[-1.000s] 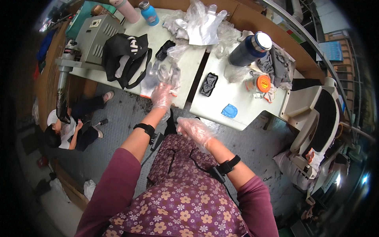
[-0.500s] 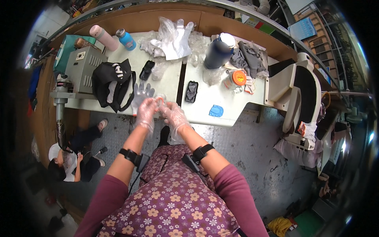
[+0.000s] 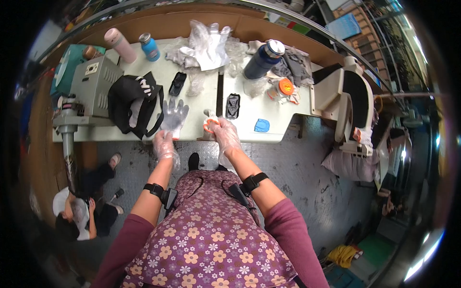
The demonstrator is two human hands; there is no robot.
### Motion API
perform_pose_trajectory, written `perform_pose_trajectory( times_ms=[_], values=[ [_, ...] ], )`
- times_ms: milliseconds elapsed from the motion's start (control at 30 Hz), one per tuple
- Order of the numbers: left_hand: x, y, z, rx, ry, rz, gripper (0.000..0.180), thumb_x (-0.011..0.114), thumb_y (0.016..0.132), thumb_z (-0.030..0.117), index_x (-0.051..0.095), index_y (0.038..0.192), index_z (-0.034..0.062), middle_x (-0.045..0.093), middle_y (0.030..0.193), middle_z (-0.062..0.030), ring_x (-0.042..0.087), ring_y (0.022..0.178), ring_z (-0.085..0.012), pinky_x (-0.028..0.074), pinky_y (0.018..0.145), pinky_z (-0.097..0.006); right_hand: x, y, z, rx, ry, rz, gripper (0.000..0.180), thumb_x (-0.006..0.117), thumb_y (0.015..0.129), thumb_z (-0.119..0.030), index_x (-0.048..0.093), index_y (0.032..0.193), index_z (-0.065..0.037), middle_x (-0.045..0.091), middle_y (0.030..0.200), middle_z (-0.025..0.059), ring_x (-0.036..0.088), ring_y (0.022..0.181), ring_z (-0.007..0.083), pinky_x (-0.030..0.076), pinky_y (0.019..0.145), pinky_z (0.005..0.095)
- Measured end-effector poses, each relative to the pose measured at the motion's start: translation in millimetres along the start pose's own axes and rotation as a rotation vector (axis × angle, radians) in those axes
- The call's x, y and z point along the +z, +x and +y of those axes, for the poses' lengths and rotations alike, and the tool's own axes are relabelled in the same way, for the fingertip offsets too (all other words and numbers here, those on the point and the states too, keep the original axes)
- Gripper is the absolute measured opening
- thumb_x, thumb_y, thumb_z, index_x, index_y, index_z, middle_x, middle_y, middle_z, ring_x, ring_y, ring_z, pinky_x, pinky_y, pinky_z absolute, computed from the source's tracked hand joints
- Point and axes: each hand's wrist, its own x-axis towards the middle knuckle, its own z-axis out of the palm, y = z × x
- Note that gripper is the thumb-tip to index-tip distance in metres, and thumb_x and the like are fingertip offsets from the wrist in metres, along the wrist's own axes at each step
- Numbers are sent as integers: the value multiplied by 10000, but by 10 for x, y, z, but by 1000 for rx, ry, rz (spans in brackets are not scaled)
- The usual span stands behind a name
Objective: The recorder puts on plastic gloves and then fabric work gloves at a workbench.
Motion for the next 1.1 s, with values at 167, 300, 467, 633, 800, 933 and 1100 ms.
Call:
perform_pose_trajectory(
  times_ms=[167,300,467,633,800,933,1100],
  values=[
    [182,345,-137,-231,78,-193,507,801,780,376,685,1138,35,693,1134,-230,666,1067,-404,508,960,-482,38,-67,21,73,322,-34,352,623,954,-280,588,1230,-65,628,1015,48,619,839,155,473,676,249],
    [209,415,-80,-240,69,-288,435,782,791,352,695,1027,-3,716,1009,-190,694,930,-350,529,883,-474,-76,-199,358,457,82,-48,441,659,936,-336,578,1290,-86,645,1118,58,654,877,189,519,640,317],
    [170,399,-87,-619,-533,-435,274,696,885,268,656,1015,30,661,918,-100,622,740,-224,516,712,-386,-400,-349,680,539,208,-135,255,663,937,-285,627,1087,-82,639,886,37,618,721,134,505,577,286],
    [208,399,-122,-973,-977,-587,211,597,958,176,571,1137,67,607,1021,-87,598,907,-216,491,730,-316,-533,-421,776,508,286,-35,211,664,937,-259,608,1058,-96,619,859,7,593,680,100,490,575,259],
    [224,223,6,-823,-1102,-559,338,563,933,103,515,1268,110,565,1124,-91,570,1006,-242,487,814,-367,-629,-398,789,491,296,-75,303,683,941,-283,603,1158,-89,623,945,16,620,755,104,507,651,256],
    [251,69,91,-688,-882,-526,480,580,897,80,522,1367,150,595,1189,-91,588,1069,-238,481,889,-407,-732,-353,818,485,289,-123,343,681,953,-306,603,1204,-86,634,987,25,631,790,105,511,679,251],
    [241,63,154,-300,-261,-431,444,679,865,165,607,1298,97,611,1254,-133,608,1123,-273,480,962,-409,-889,-291,829,486,311,-159,306,663,965,-295,608,1177,-82,640,960,7,626,777,94,499,673,235]
  ],
)
